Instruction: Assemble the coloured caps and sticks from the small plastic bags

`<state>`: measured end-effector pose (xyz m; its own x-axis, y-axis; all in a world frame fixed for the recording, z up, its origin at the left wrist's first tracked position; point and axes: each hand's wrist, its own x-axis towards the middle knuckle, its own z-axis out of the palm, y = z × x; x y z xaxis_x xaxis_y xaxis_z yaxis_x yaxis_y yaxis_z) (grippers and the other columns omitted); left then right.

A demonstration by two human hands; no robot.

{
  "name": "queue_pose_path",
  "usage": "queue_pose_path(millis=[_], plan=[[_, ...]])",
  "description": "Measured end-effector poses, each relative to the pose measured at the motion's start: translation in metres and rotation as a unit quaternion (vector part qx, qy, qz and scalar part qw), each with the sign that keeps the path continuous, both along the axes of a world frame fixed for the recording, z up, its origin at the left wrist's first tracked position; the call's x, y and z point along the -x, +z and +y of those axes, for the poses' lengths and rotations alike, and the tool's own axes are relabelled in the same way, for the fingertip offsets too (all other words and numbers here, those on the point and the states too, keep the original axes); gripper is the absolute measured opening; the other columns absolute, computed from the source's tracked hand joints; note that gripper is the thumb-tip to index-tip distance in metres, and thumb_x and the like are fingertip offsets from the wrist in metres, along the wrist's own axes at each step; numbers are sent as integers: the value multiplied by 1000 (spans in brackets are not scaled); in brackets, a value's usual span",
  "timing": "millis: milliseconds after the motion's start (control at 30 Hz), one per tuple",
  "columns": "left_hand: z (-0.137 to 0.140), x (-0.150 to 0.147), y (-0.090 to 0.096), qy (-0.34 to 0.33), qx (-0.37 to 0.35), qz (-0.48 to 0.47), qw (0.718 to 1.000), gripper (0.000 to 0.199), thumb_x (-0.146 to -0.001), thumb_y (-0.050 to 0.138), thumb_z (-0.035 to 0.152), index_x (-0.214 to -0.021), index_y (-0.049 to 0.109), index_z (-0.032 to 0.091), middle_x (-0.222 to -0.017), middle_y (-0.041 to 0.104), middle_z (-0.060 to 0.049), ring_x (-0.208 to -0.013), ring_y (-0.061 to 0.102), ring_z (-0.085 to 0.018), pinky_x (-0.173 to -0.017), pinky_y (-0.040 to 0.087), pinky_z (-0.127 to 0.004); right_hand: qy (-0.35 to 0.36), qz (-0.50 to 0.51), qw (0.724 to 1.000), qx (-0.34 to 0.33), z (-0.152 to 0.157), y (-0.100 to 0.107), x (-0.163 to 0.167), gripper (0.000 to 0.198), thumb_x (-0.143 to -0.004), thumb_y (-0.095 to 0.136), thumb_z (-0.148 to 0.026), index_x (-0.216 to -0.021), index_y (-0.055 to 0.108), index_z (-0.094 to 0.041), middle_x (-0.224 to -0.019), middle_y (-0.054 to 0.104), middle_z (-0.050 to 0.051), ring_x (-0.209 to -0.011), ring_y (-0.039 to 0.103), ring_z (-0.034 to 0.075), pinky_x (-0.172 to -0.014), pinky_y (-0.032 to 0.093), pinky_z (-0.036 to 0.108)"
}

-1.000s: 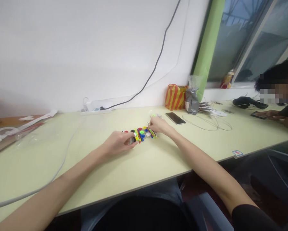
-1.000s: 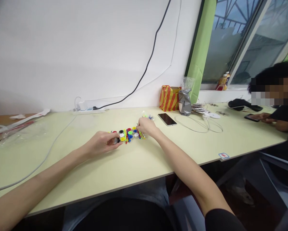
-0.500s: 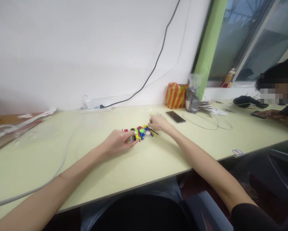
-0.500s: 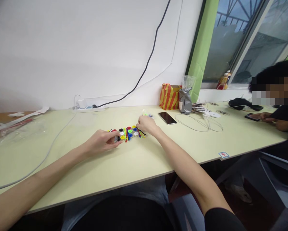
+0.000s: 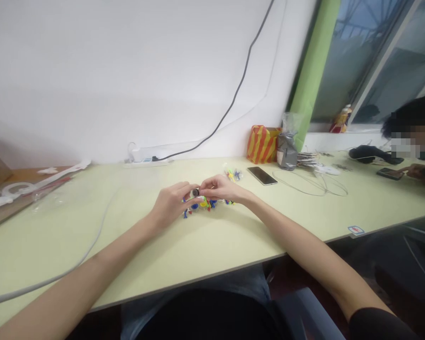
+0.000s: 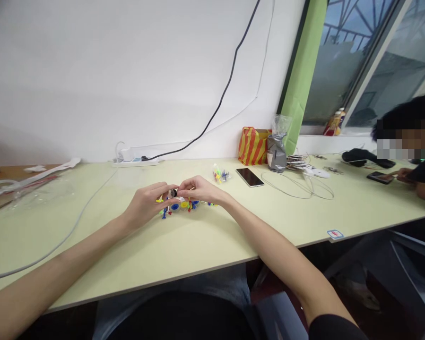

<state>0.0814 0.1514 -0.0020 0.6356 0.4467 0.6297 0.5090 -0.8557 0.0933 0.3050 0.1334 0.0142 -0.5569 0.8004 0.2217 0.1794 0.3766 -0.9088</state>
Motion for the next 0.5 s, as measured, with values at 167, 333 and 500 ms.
queue_pose_path(millis=[167, 333, 500], plan=[[1, 1, -3, -22, 4, -46, 999, 37, -95, 59, 52, -115, 67, 21, -74, 59, 2, -64, 55, -12, -62, 40, -24, -29, 39, 999, -23, -2, -3, 7, 29, -83, 69, -41, -86, 66, -12, -63, 61, -1, -49, 48, 8, -48, 37, 20], [-1, 1, -2, -35, 18, -64, 997, 46, -96, 57, 53, -129, 63, 21, -75, 59, 1, -63, 54, -12, -63, 44, -25, -44, 78, 995, -34, -7, -2, 11, 32, -82, 70, -42, -95, 65, -13, -61, 60, -3, -44, 47, 8, -41, 33, 20], [-1, 0, -4, -4, 22, -12, 1000, 55, -96, 58, 51, -143, 53, 23, -79, 63, 1, -66, 58, -14, -65, 45, -26, -20, 27, 998, -56, 0, -2, 5, 28, -84, 69, -40, -92, 65, -13, -65, 62, -1, -50, 52, 10, -46, 38, 20]])
